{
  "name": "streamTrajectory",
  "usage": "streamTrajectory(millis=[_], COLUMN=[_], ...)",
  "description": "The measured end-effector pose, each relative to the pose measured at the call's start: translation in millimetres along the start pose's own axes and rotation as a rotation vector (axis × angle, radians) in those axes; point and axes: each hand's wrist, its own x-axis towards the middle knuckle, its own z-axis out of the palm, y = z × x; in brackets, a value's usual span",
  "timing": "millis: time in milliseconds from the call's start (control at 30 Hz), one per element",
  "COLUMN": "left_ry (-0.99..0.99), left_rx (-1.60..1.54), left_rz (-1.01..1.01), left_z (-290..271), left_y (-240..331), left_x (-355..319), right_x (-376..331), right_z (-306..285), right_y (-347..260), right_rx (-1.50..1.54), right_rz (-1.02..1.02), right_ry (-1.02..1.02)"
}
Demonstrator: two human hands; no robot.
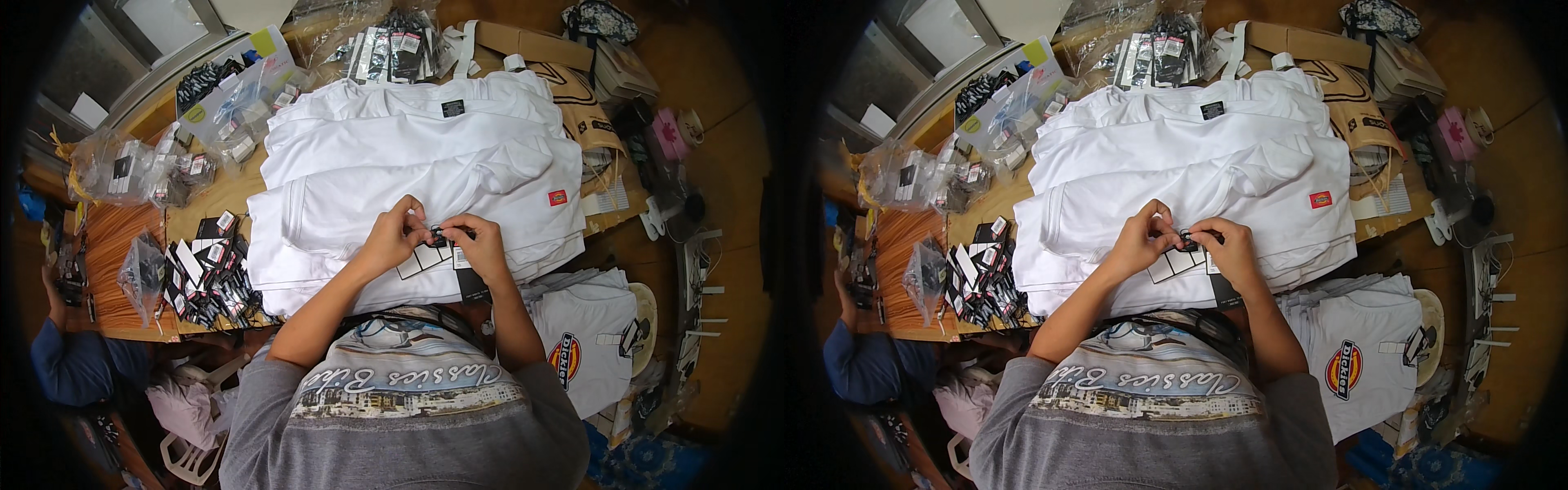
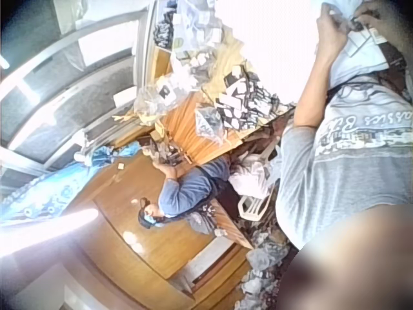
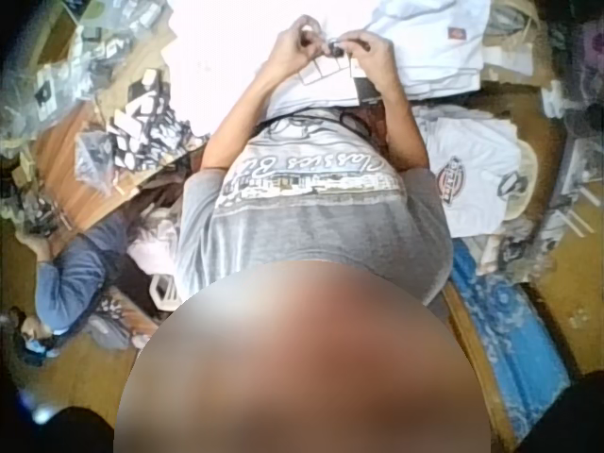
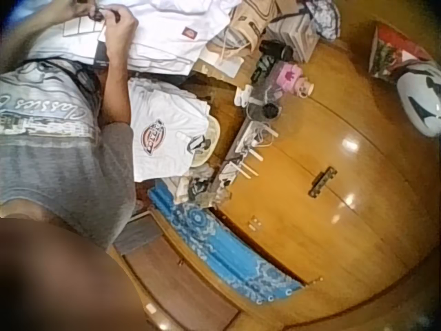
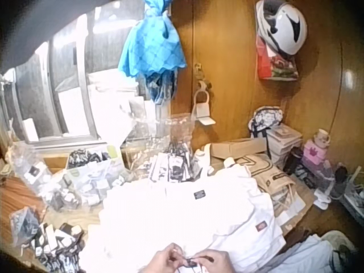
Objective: The person attaches tags to a stack of white t-shirts at a work table. They pick up tags, thread them through the neck of each shirt, and place the tagged shirts into a growing pile. A second person is visible across the table performing similar work.
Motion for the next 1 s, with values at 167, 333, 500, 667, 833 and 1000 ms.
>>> streamTrajectory(millis=[167,333,500,667,833,1000], left_ry=[-0.042,-0.16,-0.171,-0.169,-0.132,-0.021], left_rx=[-0.035,-0.302,-0.3,-0.293,-0.175,0.262], left_rz=[-0.017,-0.088,-0.097,-0.091,-0.038,0.096], left_z=[-3.9,-8.8,-9.5,-7.8,-4.2,-23.9], left_y=[-9.5,-21.1,-22.6,-24.3,-24.3,11.8], left_x=[7.6,11.4,12.7,12.9,12.1,9.4], right_x=[5.5,7.6,7.9,4.9,3.8,26.9], right_z=[1.6,1.2,3.1,7.9,6.7,-25.2], right_y=[0.6,9.6,16.7,14.3,13.1,-19.3], right_rx=[-0.056,0.033,0.239,0.265,0.107,-0.133], right_rz=[-0.091,-0.012,0.061,0.047,0.056,-0.07], right_ry=[0.008,-0.043,-0.094,-0.077,-0.101,-0.25])
